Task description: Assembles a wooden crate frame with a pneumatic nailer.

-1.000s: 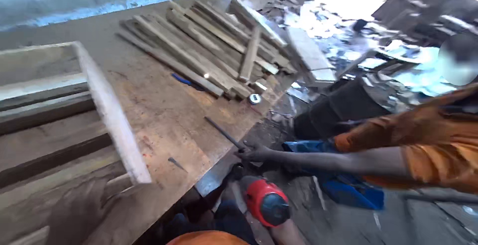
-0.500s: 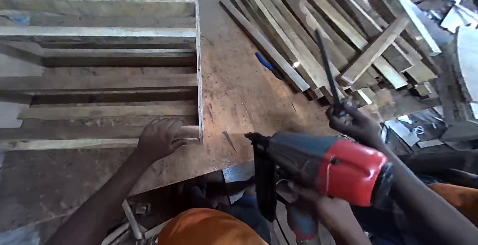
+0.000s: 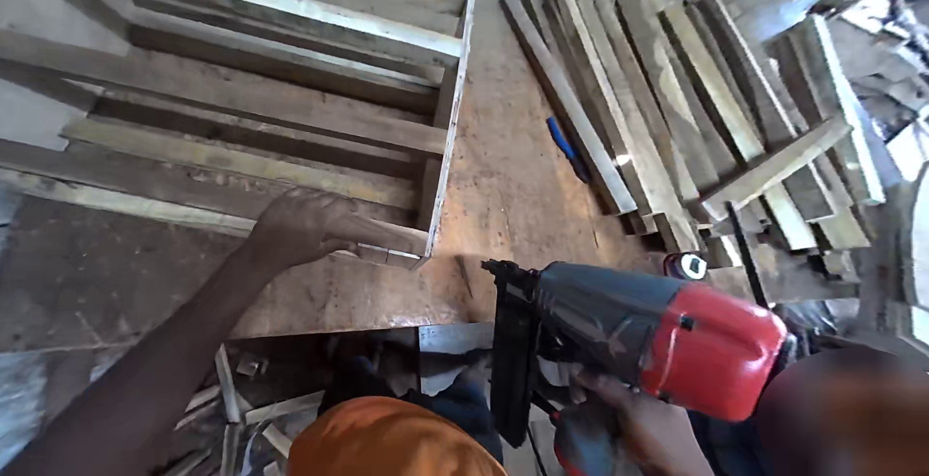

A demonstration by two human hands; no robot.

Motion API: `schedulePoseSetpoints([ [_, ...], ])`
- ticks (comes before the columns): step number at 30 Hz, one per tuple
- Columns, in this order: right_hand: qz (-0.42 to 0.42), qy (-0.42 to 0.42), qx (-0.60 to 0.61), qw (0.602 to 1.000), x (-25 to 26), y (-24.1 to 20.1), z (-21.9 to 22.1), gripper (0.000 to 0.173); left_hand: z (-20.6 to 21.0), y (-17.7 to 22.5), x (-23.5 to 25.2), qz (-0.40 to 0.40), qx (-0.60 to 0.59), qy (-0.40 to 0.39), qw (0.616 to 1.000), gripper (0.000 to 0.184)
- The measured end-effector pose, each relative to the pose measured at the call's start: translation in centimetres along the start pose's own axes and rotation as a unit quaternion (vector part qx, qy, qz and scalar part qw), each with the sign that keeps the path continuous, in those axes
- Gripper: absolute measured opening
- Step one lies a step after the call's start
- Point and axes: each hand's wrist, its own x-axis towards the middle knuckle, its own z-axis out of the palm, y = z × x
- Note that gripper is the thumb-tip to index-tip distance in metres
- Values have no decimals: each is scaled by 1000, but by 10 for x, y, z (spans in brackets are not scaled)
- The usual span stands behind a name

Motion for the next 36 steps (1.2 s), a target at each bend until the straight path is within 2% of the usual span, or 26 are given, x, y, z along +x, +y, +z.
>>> schedulePoseSetpoints([
  [3,-7,29,-102,994,-19,-7,-1,29,-1,-2,3,34,18,-3,999,54],
  [6,34,48,-168,984,-41,-21,0,35,0,11,11,14,9,-7,1000,53],
  [8,37,77,-166,982,-43,-19,10,30,2,25,25,-3,-1,-6,1000,56],
  [11,-9,107,-151,983,-42,13,10,36,9,54,57,-22,-7,14,1000,56],
  [14,-11,121,-146,982,-52,20,11,38,3,83,87,-48,-22,-21,998,61],
  [18,74,116,-194,971,-77,-10,13,36,0,102,115,-46,-18,-38,998,56],
  [21,33,150,-208,966,-68,31,0,43,12,104,123,-12,13,3,1000,54],
  [23,33,145,-195,969,-63,38,-7,42,18,102,123,-5,25,19,1000,57],
  [27,48,136,-142,979,-53,34,-14,36,21,102,121,-14,32,26,999,57],
  [36,56,83,-160,982,-37,16,-10,35,18,99,119,-5,28,41,999,55],
])
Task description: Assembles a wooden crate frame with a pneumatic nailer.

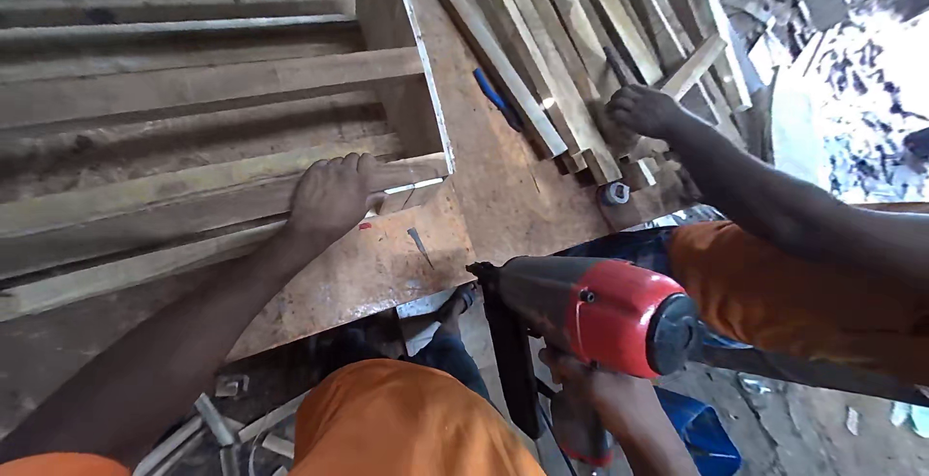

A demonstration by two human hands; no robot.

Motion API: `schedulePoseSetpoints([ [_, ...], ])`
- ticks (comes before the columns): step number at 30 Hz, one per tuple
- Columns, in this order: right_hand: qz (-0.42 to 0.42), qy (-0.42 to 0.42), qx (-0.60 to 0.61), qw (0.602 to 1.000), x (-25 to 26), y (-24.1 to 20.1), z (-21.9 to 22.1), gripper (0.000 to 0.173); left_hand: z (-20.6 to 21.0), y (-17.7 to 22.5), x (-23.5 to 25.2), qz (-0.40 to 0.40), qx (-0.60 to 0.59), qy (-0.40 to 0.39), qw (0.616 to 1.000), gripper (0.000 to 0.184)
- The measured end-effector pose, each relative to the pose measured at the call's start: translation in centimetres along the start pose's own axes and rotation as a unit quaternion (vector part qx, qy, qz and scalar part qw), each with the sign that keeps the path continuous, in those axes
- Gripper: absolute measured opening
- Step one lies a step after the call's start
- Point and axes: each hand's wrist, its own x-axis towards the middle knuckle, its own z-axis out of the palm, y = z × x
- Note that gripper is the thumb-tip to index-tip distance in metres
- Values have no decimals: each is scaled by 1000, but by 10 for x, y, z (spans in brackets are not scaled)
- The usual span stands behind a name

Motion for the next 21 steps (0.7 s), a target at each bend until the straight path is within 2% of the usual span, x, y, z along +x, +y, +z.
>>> schedulePoseSetpoints([
  [5,61,-80,85,991,12,-15,4,24,1,-1,0,-5,-21,-7,1000,60],
  [7,64,-84,94,990,18,-20,5,20,1,-1,0,0,-14,-3,1000,59],
  [12,-35,-38,-32,998,20,-69,-12,25,3,-2,1,-2,-14,-7,1000,57],
  [14,-77,-56,-70,993,23,-92,-26,26,3,-4,1,0,-19,-11,1000,57],
  [16,-100,-103,-84,986,26,-119,-34,17,1,-4,3,-5,-23,-22,999,57],
  [18,-122,-105,-96,982,29,-152,-26,10,0,-3,5,-8,-27,-38,999,57],
  [21,-106,-81,-114,985,43,-187,-6,8,1,-3,5,-6,-36,-41,998,56],
])
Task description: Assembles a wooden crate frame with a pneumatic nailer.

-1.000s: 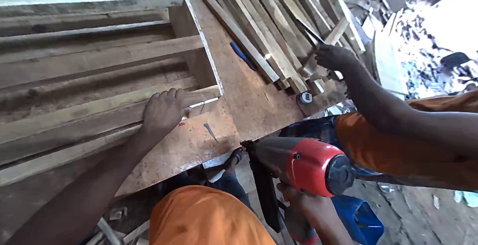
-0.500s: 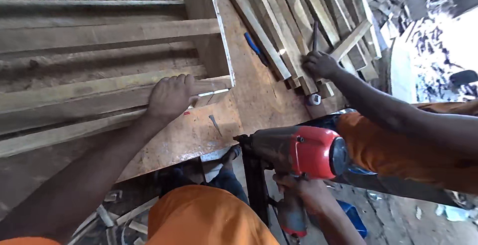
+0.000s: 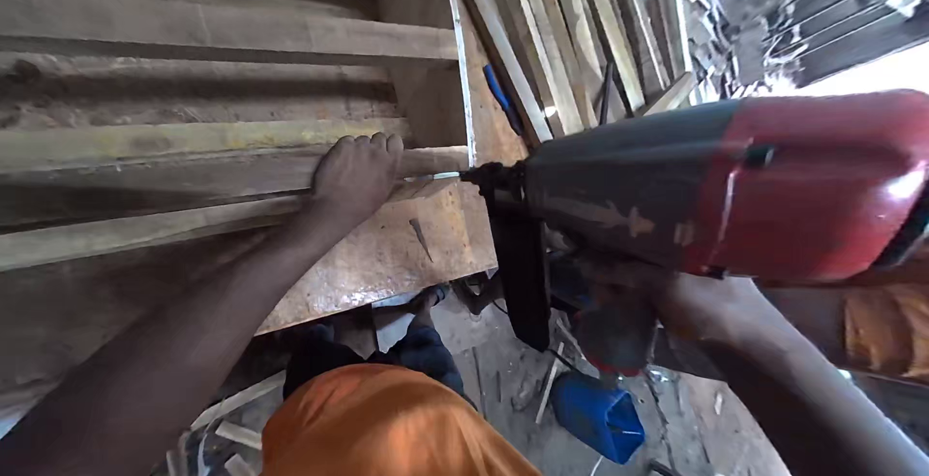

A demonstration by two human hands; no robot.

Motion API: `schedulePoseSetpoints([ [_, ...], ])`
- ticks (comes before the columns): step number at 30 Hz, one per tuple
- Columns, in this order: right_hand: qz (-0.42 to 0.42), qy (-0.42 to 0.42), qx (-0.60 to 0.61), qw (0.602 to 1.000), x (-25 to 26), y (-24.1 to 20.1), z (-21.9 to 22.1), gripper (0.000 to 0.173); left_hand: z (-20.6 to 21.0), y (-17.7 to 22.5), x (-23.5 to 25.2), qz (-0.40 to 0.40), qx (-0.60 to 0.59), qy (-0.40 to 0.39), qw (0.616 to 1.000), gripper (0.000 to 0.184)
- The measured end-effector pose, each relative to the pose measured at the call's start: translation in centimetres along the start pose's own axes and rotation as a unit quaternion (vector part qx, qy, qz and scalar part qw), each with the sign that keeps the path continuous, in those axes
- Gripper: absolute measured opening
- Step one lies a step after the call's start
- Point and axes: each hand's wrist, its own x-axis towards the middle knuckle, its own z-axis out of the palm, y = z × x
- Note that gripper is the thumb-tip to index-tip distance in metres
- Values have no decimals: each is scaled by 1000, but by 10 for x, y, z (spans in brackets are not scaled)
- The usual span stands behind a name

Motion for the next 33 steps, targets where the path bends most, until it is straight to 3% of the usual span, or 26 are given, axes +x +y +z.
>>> schedulePoseSetpoints([
  [3,10,8,-18,1000,26,-3,10,9,2,-1,1,-2,-4,2,1000,51],
  [11,115,-5,102,988,35,-24,19,18,1,-2,0,10,-6,12,1000,27],
  [15,173,28,148,973,32,-28,29,14,0,0,0,12,-15,20,1000,31],
  [25,138,41,94,985,38,-39,30,16,4,-4,-1,12,-9,27,1000,27],
  [30,161,17,93,982,51,-44,31,17,6,-4,1,15,-15,31,999,45],
  [33,177,14,85,980,54,-50,31,9,8,-6,0,15,-15,38,999,48],
])
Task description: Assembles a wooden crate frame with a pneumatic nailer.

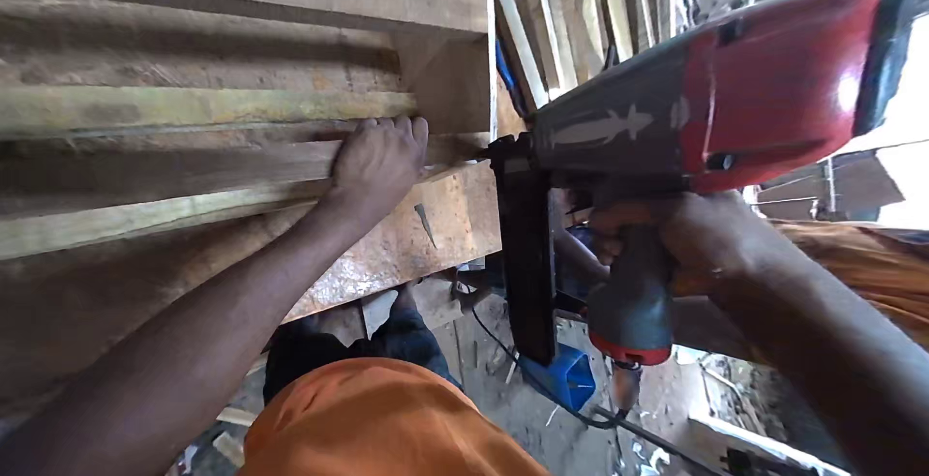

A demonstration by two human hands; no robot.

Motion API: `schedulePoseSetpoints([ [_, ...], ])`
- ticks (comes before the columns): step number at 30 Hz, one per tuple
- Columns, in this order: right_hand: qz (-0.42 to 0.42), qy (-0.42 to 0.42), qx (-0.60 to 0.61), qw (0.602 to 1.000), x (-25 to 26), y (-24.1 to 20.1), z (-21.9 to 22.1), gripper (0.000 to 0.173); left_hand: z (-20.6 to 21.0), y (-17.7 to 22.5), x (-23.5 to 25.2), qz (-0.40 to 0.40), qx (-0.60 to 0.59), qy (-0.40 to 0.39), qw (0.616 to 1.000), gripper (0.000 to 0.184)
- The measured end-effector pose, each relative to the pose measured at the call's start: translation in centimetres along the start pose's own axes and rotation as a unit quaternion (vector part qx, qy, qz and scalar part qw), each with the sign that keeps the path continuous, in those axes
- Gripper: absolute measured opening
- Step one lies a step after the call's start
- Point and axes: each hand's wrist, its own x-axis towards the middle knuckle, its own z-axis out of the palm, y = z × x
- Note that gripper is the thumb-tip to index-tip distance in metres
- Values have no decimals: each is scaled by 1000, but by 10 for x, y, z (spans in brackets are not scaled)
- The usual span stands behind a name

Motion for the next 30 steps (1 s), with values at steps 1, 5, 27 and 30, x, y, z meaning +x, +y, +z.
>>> schedulePoseSetpoints([
  [1,4,3,2,1000,0,-2,1,8,1,0,0,3,-2,4,1000,49],
  [5,-6,-1,5,1000,3,-3,2,8,1,-1,1,4,-13,9,1000,45],
  [27,-36,5,-3,999,-9,9,6,16,-4,-1,1,9,-18,-9,1000,33],
  [30,-32,-11,3,999,-2,14,11,15,-2,-2,0,1,-30,-9,1000,32],
])
